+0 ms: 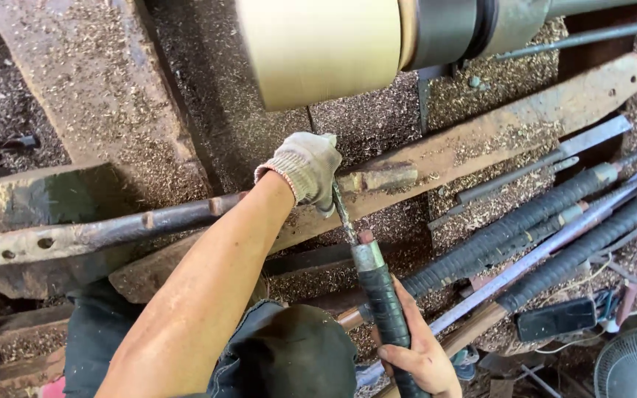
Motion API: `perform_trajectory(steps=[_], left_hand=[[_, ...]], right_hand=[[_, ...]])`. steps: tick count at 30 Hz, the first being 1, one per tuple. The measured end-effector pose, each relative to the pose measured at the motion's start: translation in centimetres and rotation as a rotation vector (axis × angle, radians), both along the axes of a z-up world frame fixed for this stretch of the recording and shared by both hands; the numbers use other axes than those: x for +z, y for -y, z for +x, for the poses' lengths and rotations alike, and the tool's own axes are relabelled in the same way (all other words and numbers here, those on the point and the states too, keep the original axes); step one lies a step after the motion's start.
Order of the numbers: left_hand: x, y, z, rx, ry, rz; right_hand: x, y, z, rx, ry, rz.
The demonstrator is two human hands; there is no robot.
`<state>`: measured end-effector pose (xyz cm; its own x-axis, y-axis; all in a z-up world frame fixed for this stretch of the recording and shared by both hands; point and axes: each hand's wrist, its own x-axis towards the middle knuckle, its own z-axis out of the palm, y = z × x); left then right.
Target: Using a rotary tool to carve or sand a wooden pole on a lathe.
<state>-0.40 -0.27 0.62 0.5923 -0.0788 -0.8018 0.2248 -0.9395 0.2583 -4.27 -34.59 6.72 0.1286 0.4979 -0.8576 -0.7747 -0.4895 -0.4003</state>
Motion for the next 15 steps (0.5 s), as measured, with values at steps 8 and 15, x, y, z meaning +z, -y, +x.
perform_trajectory(steps=[8, 15], left_hand=[[0.1, 0.1, -0.1, 0.029, -0.004, 0.014], [-0.7, 0.3, -0.1, 0.091, -0.069, 0.028]], right_hand=[[-0.5, 0.7, 2.3, 0.103, -0.041, 0.01], [-2.2, 2.0, 4.9, 0.168, -0.082, 0.063]])
